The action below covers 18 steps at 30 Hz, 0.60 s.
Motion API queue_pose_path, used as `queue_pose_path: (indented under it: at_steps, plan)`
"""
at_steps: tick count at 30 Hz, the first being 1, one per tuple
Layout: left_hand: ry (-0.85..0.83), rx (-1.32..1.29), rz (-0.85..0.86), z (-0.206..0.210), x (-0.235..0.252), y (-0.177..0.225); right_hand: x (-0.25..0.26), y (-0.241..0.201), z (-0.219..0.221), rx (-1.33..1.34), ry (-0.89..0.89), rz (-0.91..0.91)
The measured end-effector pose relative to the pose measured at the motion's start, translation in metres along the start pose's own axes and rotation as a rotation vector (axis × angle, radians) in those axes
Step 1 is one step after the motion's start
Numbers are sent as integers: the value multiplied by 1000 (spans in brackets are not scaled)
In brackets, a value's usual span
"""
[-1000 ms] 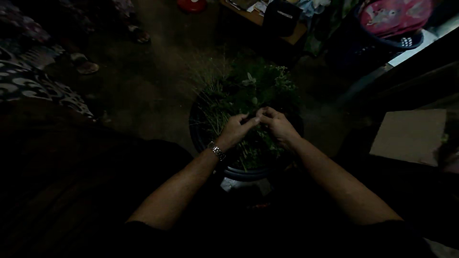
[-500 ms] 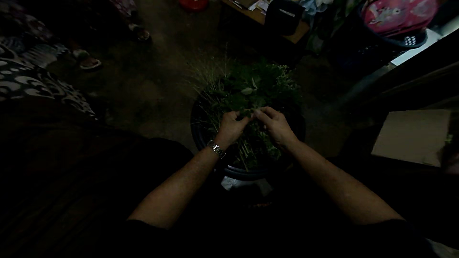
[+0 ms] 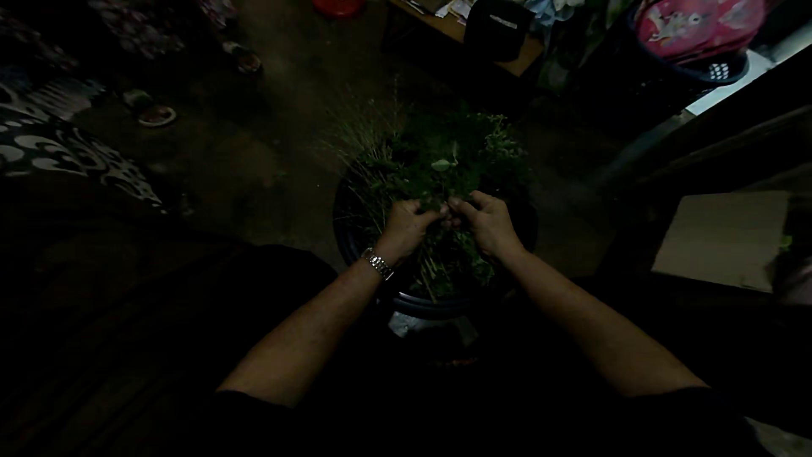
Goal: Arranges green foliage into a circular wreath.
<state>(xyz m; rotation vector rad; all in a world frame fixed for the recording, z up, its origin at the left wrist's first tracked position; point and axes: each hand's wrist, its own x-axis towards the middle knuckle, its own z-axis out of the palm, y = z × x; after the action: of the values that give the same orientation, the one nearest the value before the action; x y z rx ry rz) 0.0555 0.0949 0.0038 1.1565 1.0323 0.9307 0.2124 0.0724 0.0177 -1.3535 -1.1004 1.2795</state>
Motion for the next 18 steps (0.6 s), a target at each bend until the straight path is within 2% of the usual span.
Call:
queue_pose_path:
  at_steps: [14,18]
  plan:
    - [-38,29,6,-4,3,4,13,-5,-3,55,133,-41]
    - [-37,14,-12,-5,2,1,24,-16,-25,38,221,-54]
